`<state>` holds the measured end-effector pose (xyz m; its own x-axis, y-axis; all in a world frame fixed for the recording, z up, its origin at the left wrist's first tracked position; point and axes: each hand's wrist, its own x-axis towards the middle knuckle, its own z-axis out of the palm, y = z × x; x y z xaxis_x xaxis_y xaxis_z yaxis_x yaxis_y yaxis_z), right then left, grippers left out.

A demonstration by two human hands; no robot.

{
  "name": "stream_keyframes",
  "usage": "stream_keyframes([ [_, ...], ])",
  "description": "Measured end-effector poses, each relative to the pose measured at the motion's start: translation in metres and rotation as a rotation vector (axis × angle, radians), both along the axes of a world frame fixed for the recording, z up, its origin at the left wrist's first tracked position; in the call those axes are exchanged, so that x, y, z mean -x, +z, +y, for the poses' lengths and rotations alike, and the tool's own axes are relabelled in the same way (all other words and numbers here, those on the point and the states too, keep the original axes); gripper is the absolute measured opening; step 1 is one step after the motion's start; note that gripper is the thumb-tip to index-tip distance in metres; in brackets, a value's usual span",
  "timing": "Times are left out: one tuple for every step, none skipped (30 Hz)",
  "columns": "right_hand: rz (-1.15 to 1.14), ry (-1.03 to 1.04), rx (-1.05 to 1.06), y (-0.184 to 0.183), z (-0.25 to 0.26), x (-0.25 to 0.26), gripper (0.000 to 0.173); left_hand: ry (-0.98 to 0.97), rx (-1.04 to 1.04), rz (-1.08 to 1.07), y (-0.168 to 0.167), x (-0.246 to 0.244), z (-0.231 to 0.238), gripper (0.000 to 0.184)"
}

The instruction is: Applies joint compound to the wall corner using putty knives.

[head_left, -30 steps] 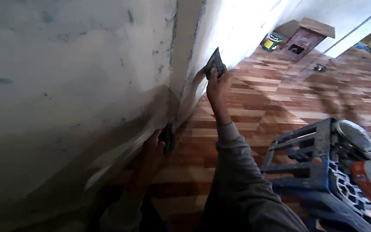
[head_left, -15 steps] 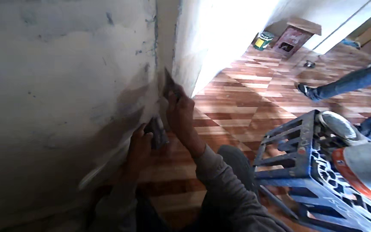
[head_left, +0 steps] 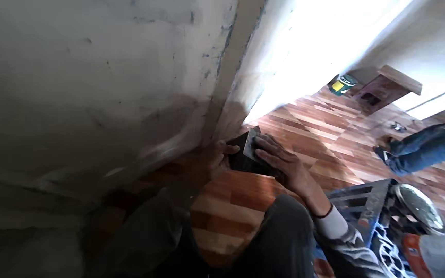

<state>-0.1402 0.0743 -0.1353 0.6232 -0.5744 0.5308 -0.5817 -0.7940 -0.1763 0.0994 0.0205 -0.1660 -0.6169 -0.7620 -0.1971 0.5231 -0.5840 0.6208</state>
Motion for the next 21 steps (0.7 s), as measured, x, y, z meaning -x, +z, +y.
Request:
stream_keyframes([
  [0.025, -0.027, 0.018, -0.008, 0.004, 0.002, 0.047, 0.002, 0.020, 0.014, -0.003, 0.004, 0.000, 0.040],
  [0.028, -0.077, 0.047, -0.017, 0.007, 0.004, 0.047, 0.025, 0.036, 0.003, -0.005, 0.007, 0.000, 0.038],
  [0.019, -0.135, 0.074, -0.026, 0.010, 0.006, 0.046, 0.069, 0.041, -0.024, -0.007, 0.011, 0.001, 0.035],
  [-0.004, -0.190, 0.087, -0.035, 0.013, 0.006, 0.048, 0.110, 0.048, -0.036, -0.010, 0.013, 0.002, 0.033],
  [-0.031, -0.238, 0.088, -0.043, 0.016, 0.006, 0.052, 0.143, 0.064, -0.048, -0.011, 0.014, 0.002, 0.031],
  [-0.061, -0.283, 0.083, -0.050, 0.017, 0.005, 0.053, 0.174, 0.085, -0.056, -0.013, 0.013, 0.001, 0.031],
  [-0.084, -0.330, 0.060, -0.059, 0.018, 0.004, 0.052, 0.208, 0.107, -0.056, -0.015, 0.012, 0.000, 0.033],
  [-0.105, -0.384, 0.023, -0.068, 0.020, 0.005, 0.051, 0.242, 0.130, -0.049, -0.017, 0.009, -0.002, 0.034],
  [-0.132, -0.452, -0.040, -0.078, 0.022, 0.008, 0.051, 0.283, 0.151, -0.045, -0.018, 0.007, -0.004, 0.037],
  [-0.195, -0.536, -0.127, -0.089, 0.025, 0.013, 0.049, 0.322, 0.176, -0.058, -0.016, 0.005, -0.007, 0.038],
  [-0.327, -0.632, -0.224, -0.099, 0.029, 0.017, 0.044, 0.373, 0.219, -0.101, -0.014, 0.002, -0.010, 0.039],
  [-0.502, -0.713, -0.311, -0.105, 0.033, 0.020, 0.037, 0.432, 0.267, -0.165, -0.013, 0.000, -0.014, 0.038],
  [-0.693, -0.753, -0.339, -0.106, 0.036, 0.021, 0.033, 0.493, 0.315, -0.225, -0.014, -0.002, -0.017, 0.037],
  [-0.867, -0.753, -0.324, -0.101, 0.039, 0.018, 0.028, 0.545, 0.355, -0.279, -0.017, -0.004, -0.019, 0.036],
  [-0.998, -0.736, -0.288, -0.092, 0.041, 0.012, 0.022, 0.587, 0.383, -0.338, -0.020, -0.005, -0.018, 0.037],
  [-1.065, -0.723, -0.250, -0.079, 0.042, 0.001, 0.015, 0.616, 0.411, -0.396, -0.022, -0.006, -0.016, 0.037],
  [-1.093, -0.708, -0.238, -0.065, 0.040, -0.011, 0.011, 0.638, 0.451, -0.439, -0.023, -0.004, -0.016, 0.036],
  [-1.089, -0.705, -0.256, -0.051, 0.037, -0.023, 0.011, 0.660, 0.500, -0.474, -0.022, -0.002, -0.015, 0.033],
  [-1.079, -0.705, -0.298, -0.039, 0.032, -0.036, 0.012, 0.684, 0.551, -0.502, -0.022, 0.001, -0.014, 0.030],
  [-1.091, -0.690, -0.341, -0.032, 0.024, -0.048, 0.013, 0.702, 0.596, -0.518, -0.021, 0.003, -0.011, 0.029],
  [-1.116, -0.676, -0.377, -0.028, 0.015, -0.057, 0.013, 0.715, 0.634, -0.523, -0.019, 0.004, -0.008, 0.029],
])
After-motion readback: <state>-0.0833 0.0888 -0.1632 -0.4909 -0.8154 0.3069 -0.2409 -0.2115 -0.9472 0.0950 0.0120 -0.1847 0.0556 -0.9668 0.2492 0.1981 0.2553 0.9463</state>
